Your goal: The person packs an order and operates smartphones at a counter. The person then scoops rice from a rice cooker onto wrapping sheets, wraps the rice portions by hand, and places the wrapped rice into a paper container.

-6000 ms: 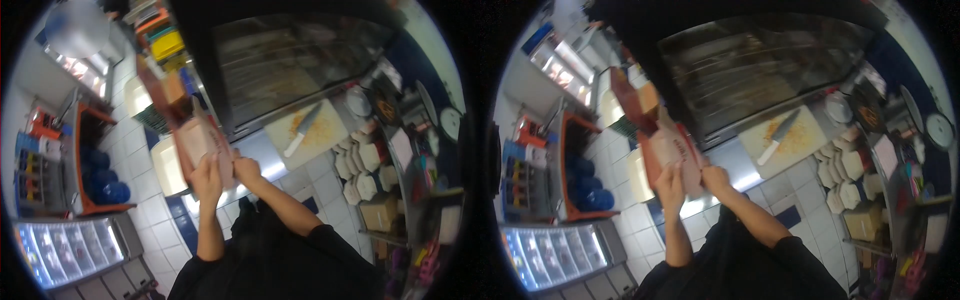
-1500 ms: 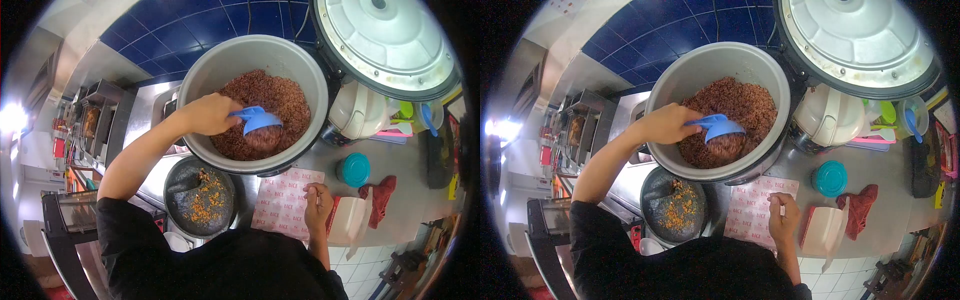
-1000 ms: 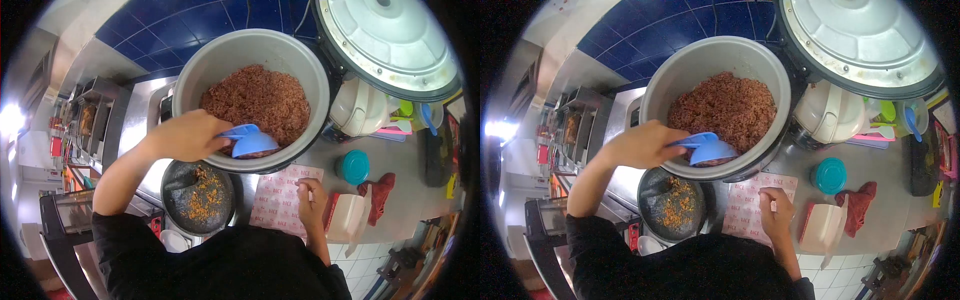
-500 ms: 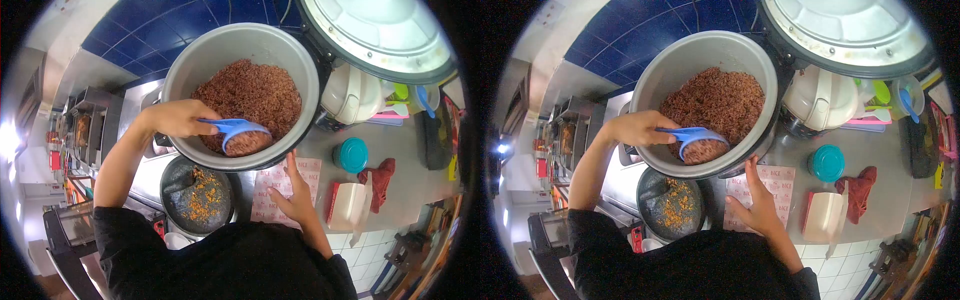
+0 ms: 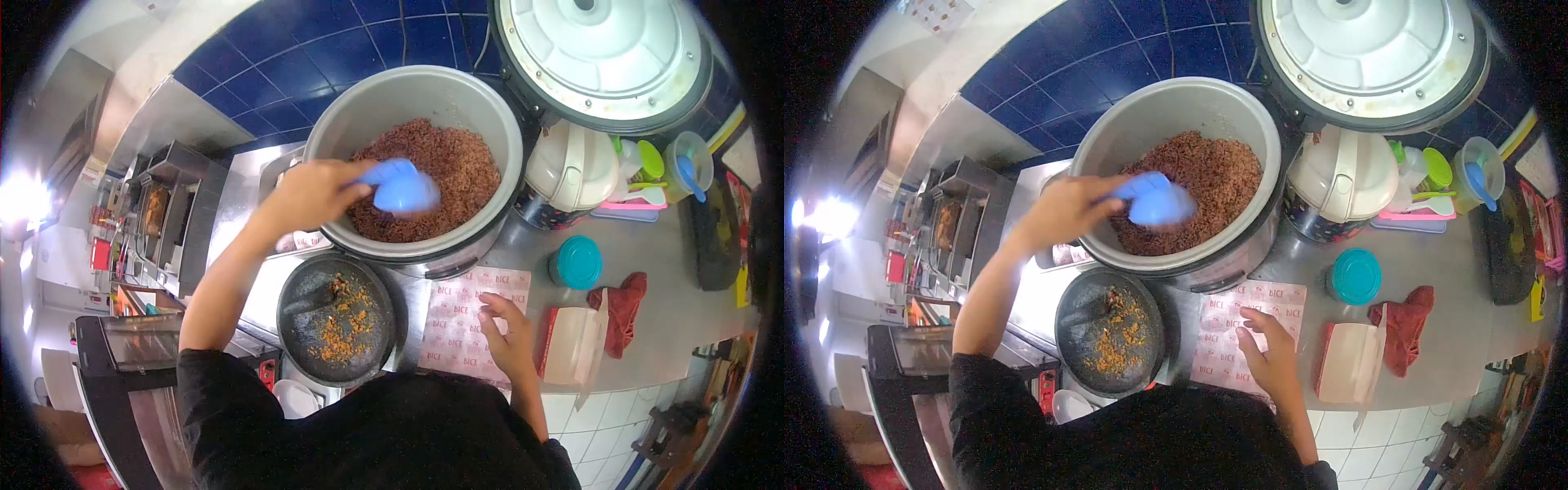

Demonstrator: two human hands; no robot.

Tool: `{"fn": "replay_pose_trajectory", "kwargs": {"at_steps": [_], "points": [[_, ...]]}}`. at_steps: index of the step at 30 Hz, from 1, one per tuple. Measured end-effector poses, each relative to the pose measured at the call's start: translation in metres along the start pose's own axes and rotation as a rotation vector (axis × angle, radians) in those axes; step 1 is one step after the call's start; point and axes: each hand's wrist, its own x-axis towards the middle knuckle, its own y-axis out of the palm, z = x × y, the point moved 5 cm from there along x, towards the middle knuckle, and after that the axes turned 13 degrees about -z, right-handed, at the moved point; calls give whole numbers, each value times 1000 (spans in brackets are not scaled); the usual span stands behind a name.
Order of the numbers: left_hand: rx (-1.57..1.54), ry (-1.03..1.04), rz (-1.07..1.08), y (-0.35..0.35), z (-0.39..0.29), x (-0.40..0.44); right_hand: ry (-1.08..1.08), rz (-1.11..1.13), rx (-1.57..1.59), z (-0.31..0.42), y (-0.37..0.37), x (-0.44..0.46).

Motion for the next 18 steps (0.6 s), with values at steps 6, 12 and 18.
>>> {"fn": "replay_pose_trajectory", "kwargs": {"at_steps": [6,12,18], "points": [[410,178,-80,20,14,23,-16,56,-7,-7,6,-2],[151,162,291,20,22,38,18,67,-55,-13,2,14],[52,83,450,33,12,26,29,25,-42,-28,8,28]]}}
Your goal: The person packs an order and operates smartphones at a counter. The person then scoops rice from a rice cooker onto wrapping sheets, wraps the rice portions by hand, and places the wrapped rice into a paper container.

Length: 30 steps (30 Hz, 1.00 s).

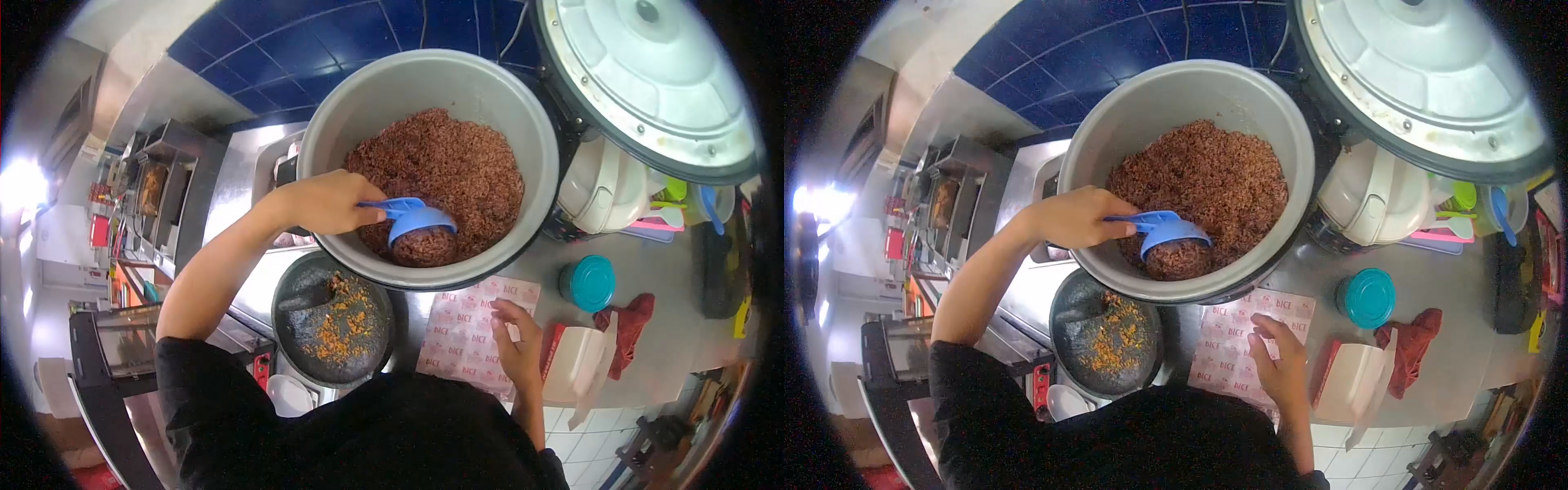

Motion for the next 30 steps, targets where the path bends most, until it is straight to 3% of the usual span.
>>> {"fn": "replay_pose_trajectory", "kwargs": {"at_steps": [2,4,5,7,18,22,24,25,27,28,30], "points": [[-76,3,2,6,2,4,-13,5,17,1,7,4],[-122,-30,66,5,0,4,-138,-224,232,22,14,11],[-134,-32,69,2,-2,2,-132,-216,224,23,17,15],[-186,-5,116,-2,-11,-3,-112,11,173,24,30,20],[-237,109,70,-17,-34,-3,-174,119,88,25,25,24],[-253,213,86,-3,-4,16,-190,102,91,29,33,24],[-390,-145,308,-4,10,13,-137,89,159,32,28,25],[-371,-140,298,-8,13,9,-152,76,168,31,27,24],[-641,-337,342,-9,29,-4,-148,-89,372,24,21,19],[-619,-340,320,-13,33,-12,-170,-93,392,25,19,15],[-868,-430,145,-16,41,-32,-122,-251,244,14,1,2]]}}
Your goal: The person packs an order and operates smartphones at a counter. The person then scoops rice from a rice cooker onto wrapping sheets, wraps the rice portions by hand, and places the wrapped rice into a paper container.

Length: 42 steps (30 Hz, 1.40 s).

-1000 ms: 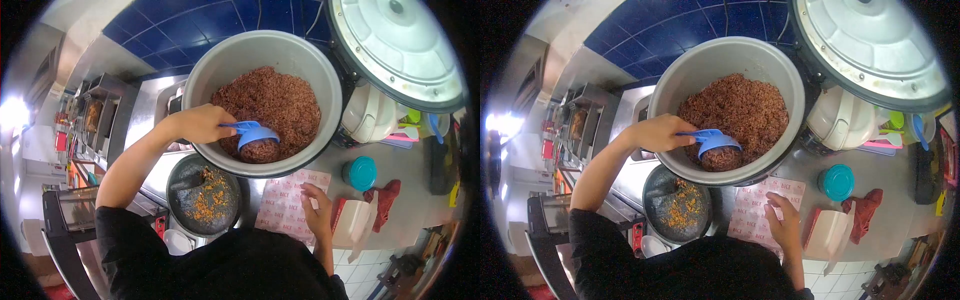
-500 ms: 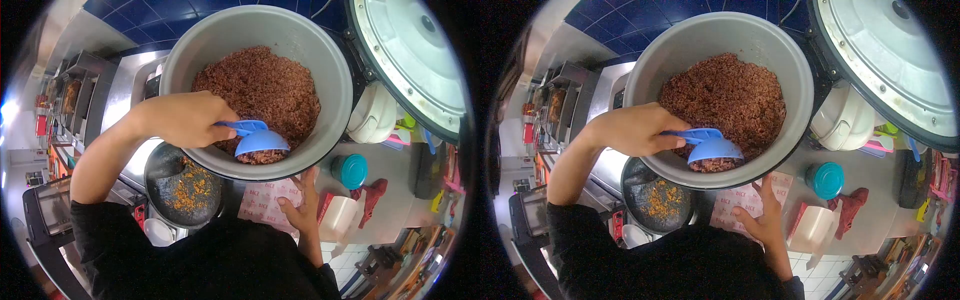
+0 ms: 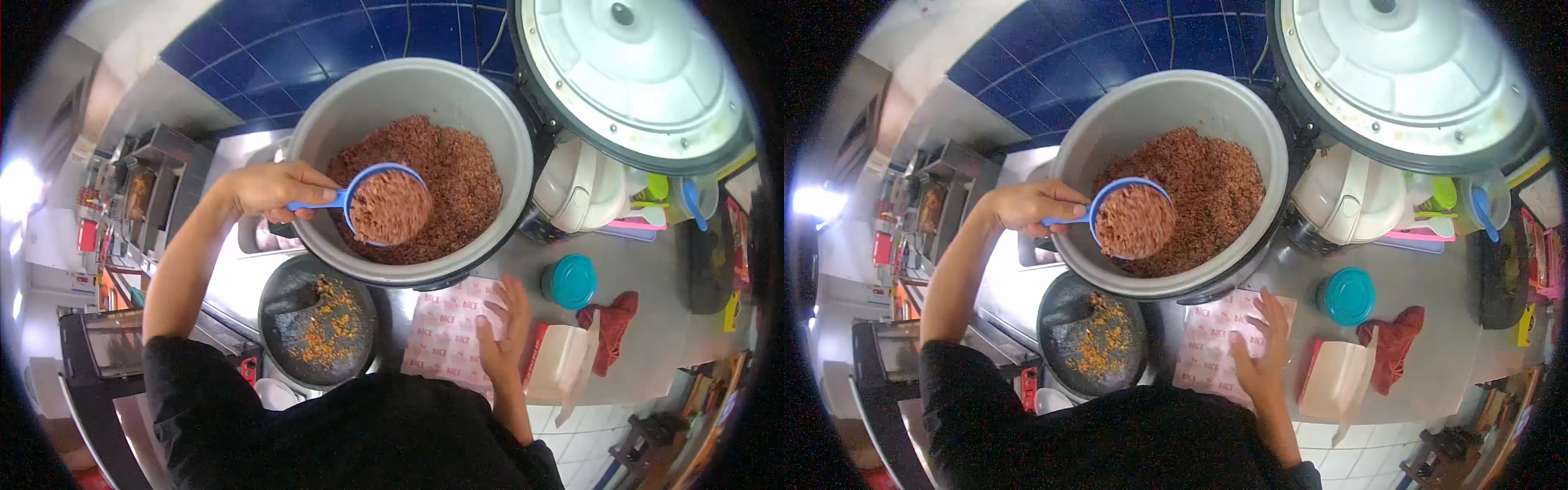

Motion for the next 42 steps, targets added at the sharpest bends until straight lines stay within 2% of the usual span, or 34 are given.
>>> {"fn": "replay_pose_trajectory", "kwargs": {"at_steps": [1,3,5,7,8,10,12,14,16,17,19,20,22,23,24,26,32,34,36,37,41,42], "points": [[-21,89,-73,-7,8,-6,-6,-12,19,-8,-16,-8],[-90,97,-131,-9,23,-36,3,206,-380,-40,-39,-37],[-252,132,-147,16,35,-60,56,181,-492,-54,-57,-63],[-410,114,-111,72,39,-93,61,217,-796,-57,-81,-91],[-496,78,-122,106,43,-103,21,155,-885,-74,-94,-105],[-661,-40,-29,168,96,-101,48,-1,-1092,-100,-115,-126],[-866,-161,117,243,144,-83,133,-26,-1127,-115,-122,-138],[-1084,-241,143,319,182,-50,200,-51,-1142,-116,-122,-135],[-992,-258,-71,370,229,-11,535,133,-1149,-120,-122,-131],[-1000,-251,-78,389,245,6,523,139,-1148,-123,-125,-130],[-656,2,-433,398,264,32,468,185,-994,-136,-128,-130],[-669,2,-443,408,271,42,457,197,-997,-139,-131,-131],[63,762,-1107,400,245,27,344,154,-779,-137,-133,-131],[184,591,-1024,406,236,16,340,174,-781,-133,-132,-132],[177,576,-1037,410,229,7,358,169,-742,-127,-130,-131],[385,371,-879,425,221,15,368,178,-699,-128,-129,-128],[356,329,-887,446,207,17,311,217,-783,-141,-134,-130],[351,334,-910,453,194,17,355,168,-631,-139,-135,-129],[397,254,-884,463,189,21,319,176,-675,-148,-136,-133],[482,252,-884,469,189,21,275,178,-722,-151,-137,-134],[716,279,-764,473,223,31,335,214,-789,-155,-137,-137],[757,401,-759,466,231,33,318,196,-810,-154,-136,-136]]}}
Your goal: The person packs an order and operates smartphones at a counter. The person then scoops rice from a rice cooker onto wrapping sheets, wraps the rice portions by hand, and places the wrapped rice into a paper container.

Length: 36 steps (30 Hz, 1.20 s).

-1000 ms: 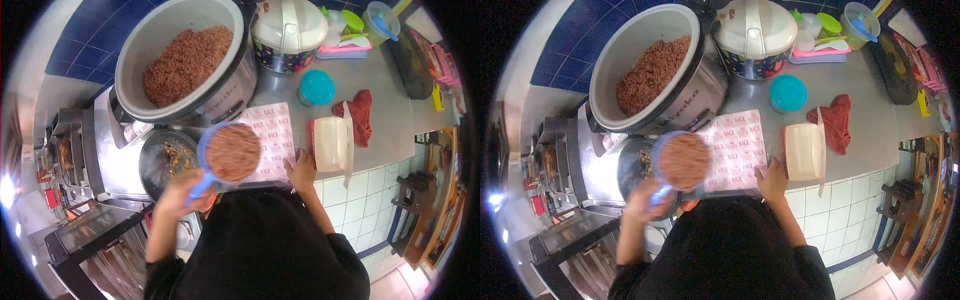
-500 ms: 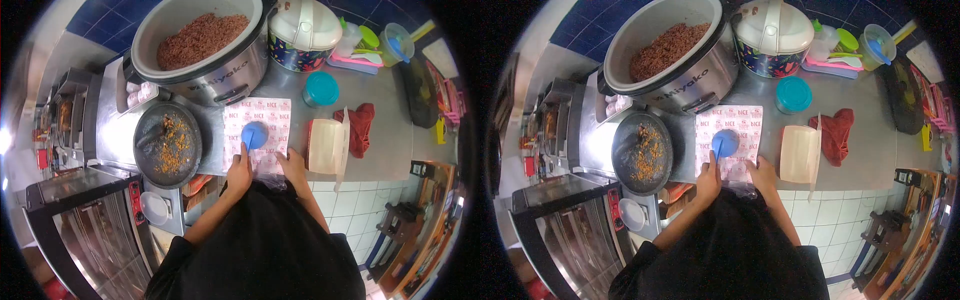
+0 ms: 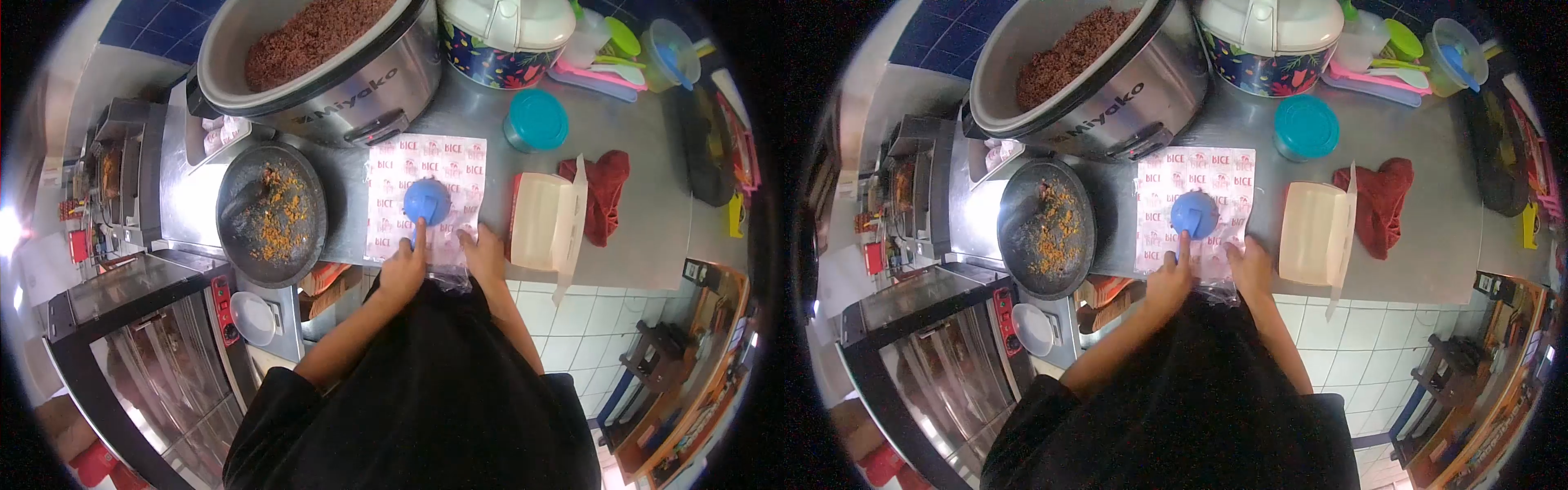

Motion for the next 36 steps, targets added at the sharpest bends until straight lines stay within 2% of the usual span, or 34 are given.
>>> {"fn": "replay_pose_trajectory", "kwargs": {"at_steps": [1,2,4,5,7,9,11,14,16,17,19,21,25,26,28,29,30,32,33,34,36], "points": [[-5,120,-40,0,11,0,-6,-28,-19,3,-2,-1],[-8,120,-36,0,28,3,-2,-26,-23,7,-5,-6],[-3,310,-37,-5,46,13,162,39,-31,10,-9,-7],[-68,347,-40,-9,51,17,146,24,-32,7,-3,-5],[-107,356,-71,-7,54,19,71,-199,31,-5,6,-12],[-145,365,-96,-11,43,11,79,-215,66,5,0,-14],[-33,120,-7,-5,18,5,79,-242,109,13,-3,-11],[-98,132,-158,-5,15,-1,122,-219,-63,12,-10,-16],[-132,168,-206,-3,29,-3,-364,-229,-611,50,-17,-32],[-148,201,-233,-6,36,-2,-377,-240,-612,44,-14,-33],[-187,245,-297,-35,39,-2,-912,-11,-494,42,11,-49],[-234,299,-344,-80,34,1,-883,12,-438,41,16,-59],[-242,316,-777,-234,33,51,-870,68,-408,51,13,-67],[-321,361,-958,-282,31,73,-870,86,-413,49,14,-65],[-233,264,-1040,-345,32,116,-852,170,-413,41,19,-60],[-173,333,-1059,-367,33,147,-883,149,-418,42,17,-59],[-112,404,-1074,-382,33,163,-884,171,-422,40,17,-57],[-58,358,-1117,-398,29,157,-921,207,-449,40,16,-54],[-1,336,-1178,-404,26,158,-820,314,-474,55,9,-56],[-104,474,-1281,-393,25,148,-817,304,-465,62,7,-54],[-464,572,-1149,-330,25,103,-727,383,-541,60,11,-57]]}}
